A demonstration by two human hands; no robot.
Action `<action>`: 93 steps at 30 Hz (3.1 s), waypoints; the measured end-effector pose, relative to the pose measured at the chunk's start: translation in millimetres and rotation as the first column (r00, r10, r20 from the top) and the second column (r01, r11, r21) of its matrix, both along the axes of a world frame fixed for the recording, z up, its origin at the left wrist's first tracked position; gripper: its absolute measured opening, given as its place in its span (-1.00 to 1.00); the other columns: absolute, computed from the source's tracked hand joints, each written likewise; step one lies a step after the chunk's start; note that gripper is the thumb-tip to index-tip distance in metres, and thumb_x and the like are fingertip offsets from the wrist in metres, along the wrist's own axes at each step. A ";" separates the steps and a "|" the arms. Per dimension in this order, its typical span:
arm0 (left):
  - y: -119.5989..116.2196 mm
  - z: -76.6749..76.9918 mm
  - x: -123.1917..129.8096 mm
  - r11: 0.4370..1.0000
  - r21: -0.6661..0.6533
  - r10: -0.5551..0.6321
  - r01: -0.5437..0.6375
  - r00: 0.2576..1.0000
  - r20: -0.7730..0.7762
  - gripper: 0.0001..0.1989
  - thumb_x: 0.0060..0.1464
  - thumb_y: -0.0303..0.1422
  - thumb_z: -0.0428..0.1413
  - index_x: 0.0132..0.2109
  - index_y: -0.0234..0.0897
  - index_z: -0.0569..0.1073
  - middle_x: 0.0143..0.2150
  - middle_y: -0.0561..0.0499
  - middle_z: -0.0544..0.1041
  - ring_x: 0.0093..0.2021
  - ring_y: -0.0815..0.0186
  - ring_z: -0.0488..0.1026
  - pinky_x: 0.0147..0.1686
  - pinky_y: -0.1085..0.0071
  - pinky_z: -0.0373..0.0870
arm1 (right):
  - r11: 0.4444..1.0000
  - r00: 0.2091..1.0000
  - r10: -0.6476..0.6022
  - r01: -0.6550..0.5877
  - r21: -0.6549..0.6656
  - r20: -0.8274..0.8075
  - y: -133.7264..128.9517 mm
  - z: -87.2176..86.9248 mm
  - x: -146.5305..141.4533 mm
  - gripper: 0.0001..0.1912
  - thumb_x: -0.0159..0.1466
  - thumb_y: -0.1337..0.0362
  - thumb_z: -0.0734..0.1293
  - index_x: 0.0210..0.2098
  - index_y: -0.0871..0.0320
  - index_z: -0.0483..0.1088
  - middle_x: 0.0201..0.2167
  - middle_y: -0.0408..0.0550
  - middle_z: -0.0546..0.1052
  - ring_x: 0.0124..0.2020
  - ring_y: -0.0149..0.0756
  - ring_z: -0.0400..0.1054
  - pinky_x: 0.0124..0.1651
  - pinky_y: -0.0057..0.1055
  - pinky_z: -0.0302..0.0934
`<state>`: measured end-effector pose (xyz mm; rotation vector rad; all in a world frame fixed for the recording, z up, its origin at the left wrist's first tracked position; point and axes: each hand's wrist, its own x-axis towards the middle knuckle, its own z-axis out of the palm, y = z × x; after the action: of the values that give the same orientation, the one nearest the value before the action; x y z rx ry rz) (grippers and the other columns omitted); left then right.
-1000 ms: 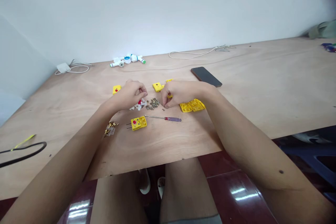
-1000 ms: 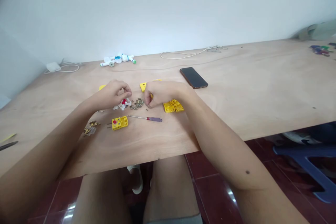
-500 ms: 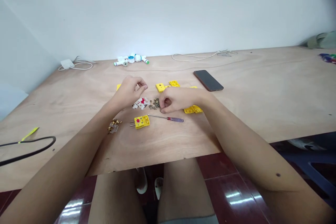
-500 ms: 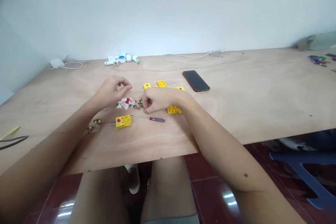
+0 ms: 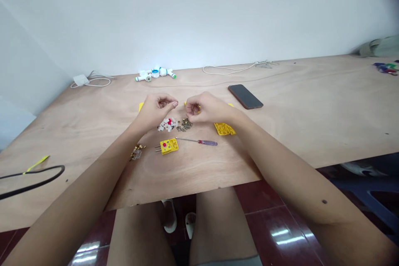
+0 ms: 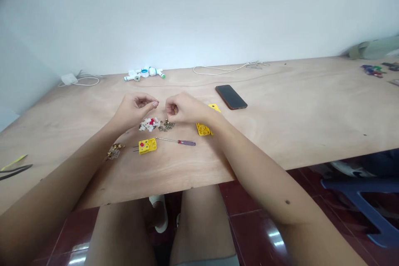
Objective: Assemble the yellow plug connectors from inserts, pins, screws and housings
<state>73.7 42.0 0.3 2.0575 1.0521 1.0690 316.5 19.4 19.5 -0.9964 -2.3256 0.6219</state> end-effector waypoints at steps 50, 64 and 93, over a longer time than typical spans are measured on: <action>-12.8 -6.7 9.1 0.991 -0.076 -0.088 0.111 0.964 0.252 -0.87 0.06 -0.30 0.38 -0.29 -0.25 0.66 -0.23 -0.09 0.73 -0.20 0.20 0.68 -0.09 0.23 0.67 | 0.991 0.966 0.037 -0.003 0.132 -0.256 6.3 -13.2 -3.6 -0.73 0.44 0.21 0.43 0.10 0.12 0.57 -0.12 -0.02 0.72 -0.18 -0.24 0.58 -0.08 -0.29 0.35; -16.3 1.2 8.3 0.962 -0.231 -0.041 0.145 0.913 0.405 -0.71 0.00 -0.27 0.48 -0.30 -0.25 0.52 -0.25 -0.04 0.66 -0.22 0.29 0.63 -0.11 0.31 0.65 | 0.981 0.963 0.012 0.041 0.189 -0.269 4.9 -13.8 -6.4 -0.80 0.44 0.19 0.45 -0.09 0.13 0.71 -0.18 0.00 0.74 -0.24 -0.26 0.49 -0.14 -0.28 0.33; -23.8 5.1 -1.1 0.895 -0.069 -0.431 0.442 0.813 -0.392 -0.84 0.26 -0.24 0.29 -0.23 -0.03 0.80 -0.09 -0.08 0.72 0.06 0.00 0.57 0.16 0.06 0.50 | 0.923 0.970 -0.124 0.191 0.334 -0.209 15.7 -13.6 2.4 -0.91 0.41 0.26 0.38 -0.18 0.11 0.54 -0.19 -0.01 0.65 -0.24 -0.20 0.38 -0.08 -0.22 0.25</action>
<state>72.5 18.2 5.3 2.4412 0.6789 0.4374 318.9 35.1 5.9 -0.9031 -2.0707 0.2090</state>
